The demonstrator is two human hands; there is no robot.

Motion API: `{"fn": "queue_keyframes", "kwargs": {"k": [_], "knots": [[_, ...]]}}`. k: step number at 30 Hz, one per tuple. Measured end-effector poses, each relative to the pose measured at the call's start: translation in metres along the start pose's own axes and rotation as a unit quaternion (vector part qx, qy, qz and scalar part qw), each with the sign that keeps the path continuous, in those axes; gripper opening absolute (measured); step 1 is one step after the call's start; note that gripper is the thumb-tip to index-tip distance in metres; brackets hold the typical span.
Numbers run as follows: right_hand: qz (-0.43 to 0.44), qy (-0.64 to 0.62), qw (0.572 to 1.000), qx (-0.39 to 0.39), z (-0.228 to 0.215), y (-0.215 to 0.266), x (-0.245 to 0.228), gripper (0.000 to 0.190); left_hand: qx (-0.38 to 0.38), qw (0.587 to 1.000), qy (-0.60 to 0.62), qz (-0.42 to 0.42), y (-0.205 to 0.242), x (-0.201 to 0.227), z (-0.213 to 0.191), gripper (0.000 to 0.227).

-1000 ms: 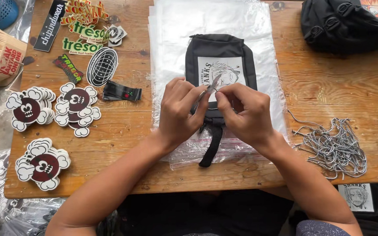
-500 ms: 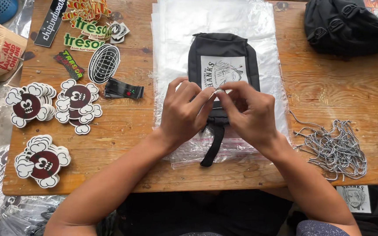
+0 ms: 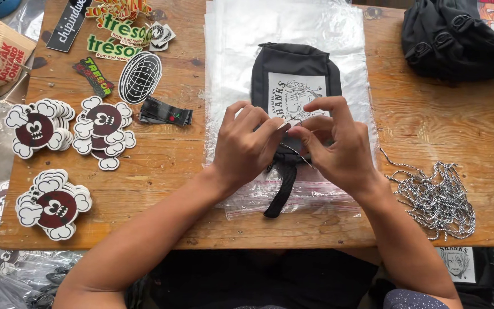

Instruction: The person attaches a skull-shaped keychain to a small black bag, places the bag into a plastic mailer, seals it, and sets it aside. This process is repeated for multiple bags with different printed designs.

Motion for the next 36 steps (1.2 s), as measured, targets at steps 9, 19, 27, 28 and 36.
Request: {"fn": "queue_keyframes", "kwargs": {"k": [9,19,27,28,36], "knots": [[0.009,-0.007,1.0,-0.026,-0.002,-0.002,0.007,0.032,0.002,0.999,-0.025,0.039,-0.003,0.006,-0.004,0.007],[0.202,-0.244,0.947,-0.055,-0.006,-0.002,0.019,0.012,0.013,0.995,-0.052,0.089,-0.006,0.012,-0.006,0.005],[0.05,0.022,0.998,0.04,-0.01,-0.005,0.013,0.008,0.012,0.995,-0.048,0.09,-0.004,0.012,-0.004,0.004],[0.032,0.039,0.997,0.049,-0.011,-0.005,0.013,0.009,0.01,0.995,-0.048,0.089,-0.004,0.012,-0.003,0.004],[0.017,0.055,0.993,0.102,-0.028,-0.007,0.019,0.013,-0.005,0.995,-0.052,0.087,-0.004,0.012,-0.003,0.006]]}}
Point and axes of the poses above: each hand's wrist, its own y-axis away from the middle knuckle, its own z-axis out of the palm, x = y × z, the point moved 5 cm from there along -y, towards the middle knuckle, and after that the axes turned 8 degrees about -y, right-handed, at the moved point
